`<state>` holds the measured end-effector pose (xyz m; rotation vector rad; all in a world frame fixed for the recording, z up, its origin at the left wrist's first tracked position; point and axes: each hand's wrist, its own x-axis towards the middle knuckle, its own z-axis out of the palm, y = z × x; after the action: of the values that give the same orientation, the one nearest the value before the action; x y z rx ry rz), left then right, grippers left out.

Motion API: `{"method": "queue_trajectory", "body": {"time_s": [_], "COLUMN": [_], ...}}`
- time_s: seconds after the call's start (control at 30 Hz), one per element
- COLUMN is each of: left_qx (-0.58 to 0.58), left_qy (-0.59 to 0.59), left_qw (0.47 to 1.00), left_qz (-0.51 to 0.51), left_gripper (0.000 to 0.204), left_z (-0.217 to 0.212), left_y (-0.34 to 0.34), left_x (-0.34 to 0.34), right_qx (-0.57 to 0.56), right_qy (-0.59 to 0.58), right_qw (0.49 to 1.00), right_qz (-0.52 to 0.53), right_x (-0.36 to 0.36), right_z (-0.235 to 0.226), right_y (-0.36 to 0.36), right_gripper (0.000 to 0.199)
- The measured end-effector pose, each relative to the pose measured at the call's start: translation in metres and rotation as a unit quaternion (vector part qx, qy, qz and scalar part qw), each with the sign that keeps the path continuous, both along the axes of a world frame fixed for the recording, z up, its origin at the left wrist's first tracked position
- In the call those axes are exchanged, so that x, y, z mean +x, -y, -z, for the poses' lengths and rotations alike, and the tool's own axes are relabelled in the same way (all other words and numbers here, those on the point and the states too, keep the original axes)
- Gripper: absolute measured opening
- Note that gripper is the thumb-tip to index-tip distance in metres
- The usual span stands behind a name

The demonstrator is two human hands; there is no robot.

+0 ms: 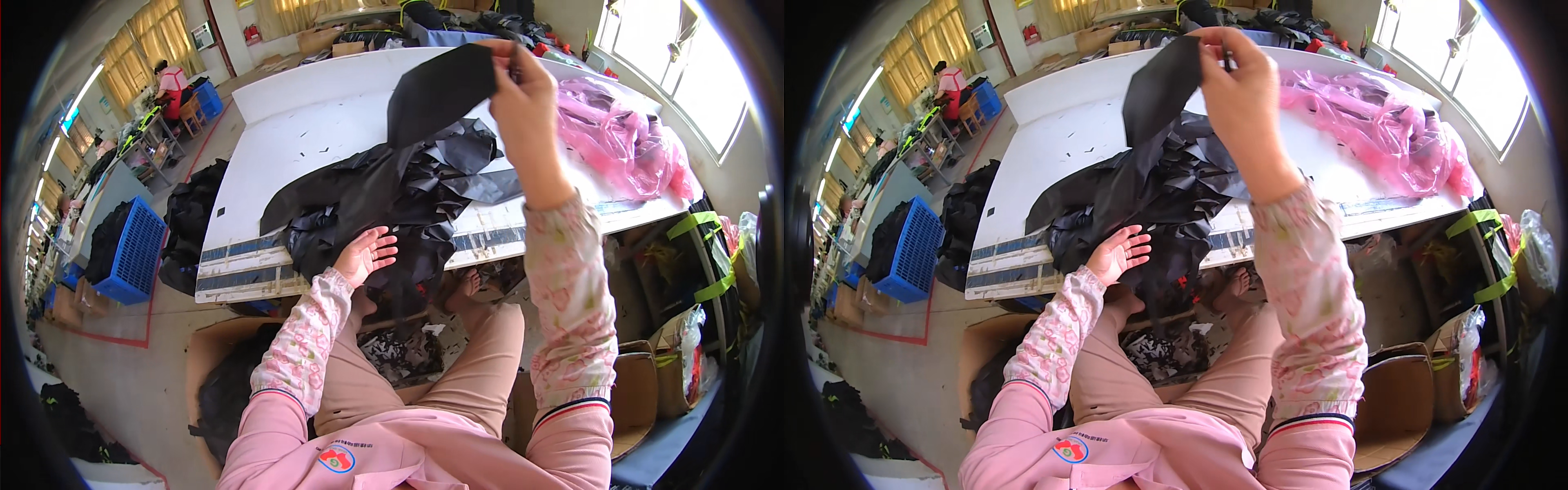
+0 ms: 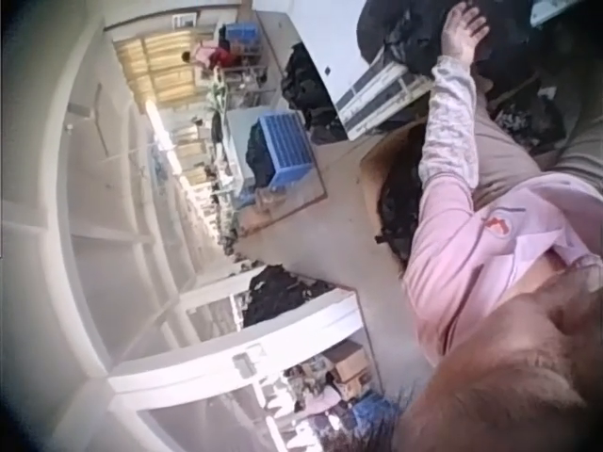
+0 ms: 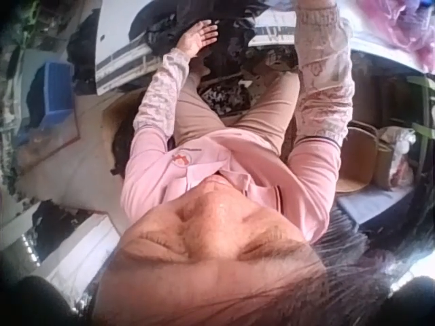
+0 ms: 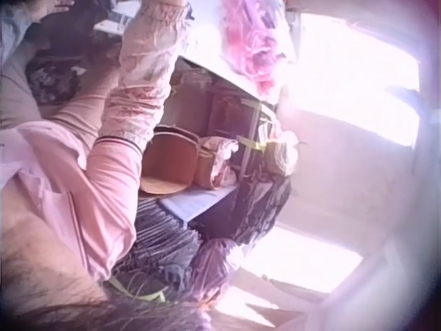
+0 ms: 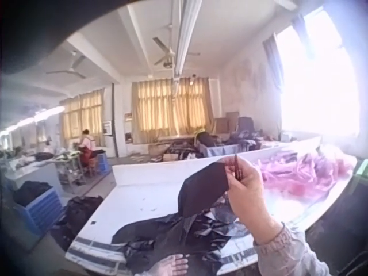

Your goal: Trimming excess material from pre-cut black fabric pieces using scissors at a workshop table.

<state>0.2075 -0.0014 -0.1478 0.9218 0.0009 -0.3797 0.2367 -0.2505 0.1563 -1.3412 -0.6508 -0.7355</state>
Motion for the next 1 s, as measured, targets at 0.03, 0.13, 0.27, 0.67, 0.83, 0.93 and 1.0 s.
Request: {"method": "queue_trajectory", "body": {"time_s": [0.03, 0.13, 0.27, 0.67, 0.83, 0.93, 1.0], "left_qx": [-0.003, -0.131, -0.227, 0.135, 0.244, 0.159, 0.170], "left_qy": [0.002, 0.099, 0.111, 0.185, 0.258, 0.123, 0.104], "left_qw": [1.000, 0.980, 0.963, 0.972, 0.935, 0.977, 0.975], "left_qz": [0.005, 0.113, 0.087, -0.061, 0.016, 0.074, 0.098], "left_gripper": [0.057, 0.067, 0.061, 0.046, 0.041, 0.042, 0.047], "left_z": [-0.010, -0.046, -0.060, -0.087, -0.104, -0.082, -0.071], "left_y": [0.006, 0.020, 0.027, 0.008, 0.052, 0.058, 0.055], "left_x": [-0.003, -0.029, -0.051, -0.160, -0.174, -0.182, -0.186], "right_qx": [0.003, -0.021, -0.185, -0.212, -0.220, -0.073, -0.116], "right_qy": [0.003, 0.006, -0.018, -0.326, -0.288, -0.321, -0.355], "right_qw": [1.000, 0.999, 0.956, 0.912, 0.897, 0.874, 0.866], "right_qz": [-0.024, -0.042, -0.226, -0.133, -0.253, -0.356, -0.331], "right_x": [-0.020, -0.069, -0.128, -0.184, -0.180, -0.170, -0.171], "right_z": [-0.006, 0.010, 0.064, 0.205, 0.187, 0.219, 0.233], "right_y": [0.008, 0.030, 0.078, 0.089, 0.030, 0.013, 0.019], "right_gripper": [0.013, 0.013, 0.017, 0.034, 0.076, 0.060, 0.047]}}
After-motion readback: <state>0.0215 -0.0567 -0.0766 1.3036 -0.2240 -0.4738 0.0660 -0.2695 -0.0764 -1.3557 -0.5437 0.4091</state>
